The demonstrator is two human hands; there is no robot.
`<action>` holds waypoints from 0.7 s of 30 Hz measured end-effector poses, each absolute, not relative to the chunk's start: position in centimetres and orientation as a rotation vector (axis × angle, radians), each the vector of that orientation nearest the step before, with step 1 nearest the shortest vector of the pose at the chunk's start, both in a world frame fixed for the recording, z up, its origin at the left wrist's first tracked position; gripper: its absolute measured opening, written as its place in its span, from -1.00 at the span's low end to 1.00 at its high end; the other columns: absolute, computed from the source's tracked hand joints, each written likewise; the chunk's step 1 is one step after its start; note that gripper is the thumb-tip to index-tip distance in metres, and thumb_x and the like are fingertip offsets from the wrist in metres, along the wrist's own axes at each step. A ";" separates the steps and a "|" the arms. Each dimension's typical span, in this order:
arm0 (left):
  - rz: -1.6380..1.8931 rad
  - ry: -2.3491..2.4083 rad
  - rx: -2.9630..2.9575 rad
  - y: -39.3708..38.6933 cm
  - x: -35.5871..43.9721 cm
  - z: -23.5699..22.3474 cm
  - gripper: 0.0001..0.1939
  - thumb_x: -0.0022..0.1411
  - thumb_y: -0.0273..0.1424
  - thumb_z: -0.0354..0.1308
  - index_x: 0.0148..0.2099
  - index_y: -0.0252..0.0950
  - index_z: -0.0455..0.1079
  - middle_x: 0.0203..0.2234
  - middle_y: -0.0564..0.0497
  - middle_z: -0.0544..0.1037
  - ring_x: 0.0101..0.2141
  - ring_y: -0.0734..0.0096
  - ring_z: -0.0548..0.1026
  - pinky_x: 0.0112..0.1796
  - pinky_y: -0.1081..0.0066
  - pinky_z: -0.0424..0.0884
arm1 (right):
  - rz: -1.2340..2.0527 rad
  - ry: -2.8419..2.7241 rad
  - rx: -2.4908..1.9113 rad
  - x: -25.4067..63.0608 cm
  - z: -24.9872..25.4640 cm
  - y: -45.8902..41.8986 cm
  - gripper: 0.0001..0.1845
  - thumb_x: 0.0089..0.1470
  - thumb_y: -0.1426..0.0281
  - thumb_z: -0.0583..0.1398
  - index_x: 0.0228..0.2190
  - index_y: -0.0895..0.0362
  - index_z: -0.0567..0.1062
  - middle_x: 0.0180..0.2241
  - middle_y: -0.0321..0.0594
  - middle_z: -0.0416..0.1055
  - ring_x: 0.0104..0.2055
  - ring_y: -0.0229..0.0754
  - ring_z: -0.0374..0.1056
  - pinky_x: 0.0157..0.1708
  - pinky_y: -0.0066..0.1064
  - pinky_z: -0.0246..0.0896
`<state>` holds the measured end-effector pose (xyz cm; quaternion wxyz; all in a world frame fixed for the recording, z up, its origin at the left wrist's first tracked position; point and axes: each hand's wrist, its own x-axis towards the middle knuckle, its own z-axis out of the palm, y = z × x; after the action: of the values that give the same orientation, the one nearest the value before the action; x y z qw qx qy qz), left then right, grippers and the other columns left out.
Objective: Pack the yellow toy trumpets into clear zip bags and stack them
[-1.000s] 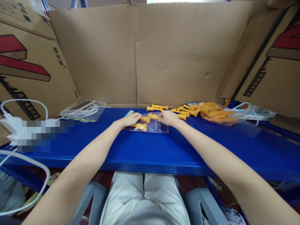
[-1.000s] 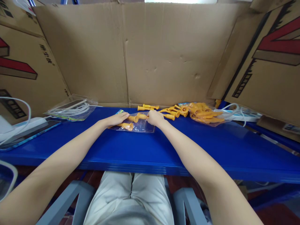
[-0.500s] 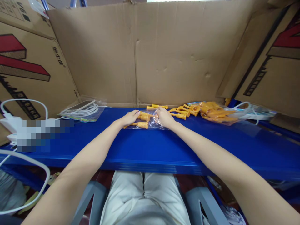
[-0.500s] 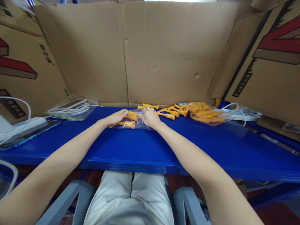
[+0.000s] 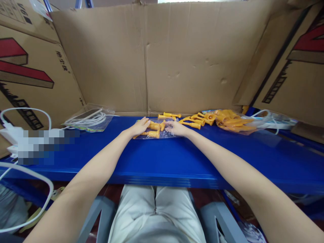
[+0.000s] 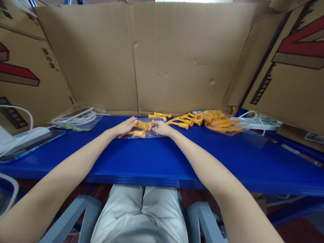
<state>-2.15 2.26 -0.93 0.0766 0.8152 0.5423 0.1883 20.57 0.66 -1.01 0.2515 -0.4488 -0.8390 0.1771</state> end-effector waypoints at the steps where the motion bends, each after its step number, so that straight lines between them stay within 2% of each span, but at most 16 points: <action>1: 0.510 1.635 2.442 2.3 -2.1 -0.9 -0.34 0.33 -0.13 -0.36 0.30 -0.38 0.12 0.30 -0.13 0.09 0.31 0.27 -0.05 0.24 0.27 -0.09 | 0.431 -2.298 -1.263 20.7 -0.8 0.5 -0.65 0.07 0.60 0.11 -0.11 0.21 0.52 -0.04 -0.10 0.49 -0.01 -0.15 0.41 0.01 -0.36 0.24; 6: 0.344 1.573 2.491 2.4 -2.2 -0.7 -0.33 0.34 -0.11 -0.40 0.32 -0.33 0.11 0.33 -0.06 0.00 0.32 0.30 -0.11 0.25 0.24 -0.16 | -0.134 -2.244 -1.679 21.8 0.6 -0.3 -0.69 0.15 0.48 0.05 -0.18 0.18 0.57 -0.06 -0.02 0.48 0.02 0.01 0.37 0.00 -0.25 0.22; 10: 0.326 1.547 2.504 2.8 -2.6 -0.9 -0.29 0.33 -0.06 -0.44 0.32 -0.33 0.11 0.33 -0.04 -0.03 0.33 0.30 -0.15 0.26 0.24 -0.19 | -0.383 -2.063 -1.884 23.5 1.0 -0.2 -0.63 0.16 0.42 0.04 -0.06 0.24 0.48 0.01 0.09 0.39 0.07 0.04 0.30 0.02 -0.23 0.19; 13: 0.346 1.519 2.494 3.4 -2.9 -1.2 -0.29 0.33 -0.05 -0.46 0.32 -0.30 0.12 0.34 -0.01 -0.04 0.33 0.31 -0.16 0.26 0.24 -0.20 | -0.332 -2.005 -2.071 25.0 0.7 0.5 -0.56 0.14 0.39 0.08 0.04 0.29 0.41 0.06 0.18 0.33 0.11 0.10 0.27 0.03 -0.15 0.19; 15: 0.369 1.510 2.472 3.8 -3.2 -1.4 -0.30 0.33 -0.06 -0.45 0.32 -0.27 0.11 0.34 0.01 -0.06 0.33 0.30 -0.17 0.26 0.23 -0.19 | -0.198 -2.029 -2.221 25.9 0.5 1.1 -0.56 0.13 0.41 0.09 0.03 0.28 0.43 0.05 0.20 0.35 0.10 0.12 0.30 0.00 -0.12 0.21; 18: 0.384 1.530 2.444 4.4 -3.9 -1.6 -0.30 0.32 -0.06 -0.42 0.34 -0.30 0.08 0.34 -0.01 -0.08 0.33 0.26 -0.19 0.27 0.21 -0.21 | -0.078 -2.064 -2.304 26.6 0.3 1.7 -0.57 0.10 0.44 0.10 0.01 0.22 0.47 0.04 0.13 0.40 0.09 0.10 0.33 -0.03 -0.15 0.25; 21: 0.395 1.550 2.455 5.0 -4.5 -1.8 -0.29 0.31 -0.06 -0.42 0.35 -0.29 0.06 0.35 0.00 -0.08 0.33 0.25 -0.20 0.27 0.21 -0.24 | -0.015 -2.067 -2.231 26.7 0.5 1.9 -0.50 0.06 0.47 0.12 0.07 0.19 0.43 0.00 0.07 0.44 0.03 0.05 0.38 -0.08 -0.24 0.29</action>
<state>-4.53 4.97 -1.84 0.1054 0.8332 0.5260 0.1340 26.71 1.93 0.47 0.0500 -0.7325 -0.6789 -0.0048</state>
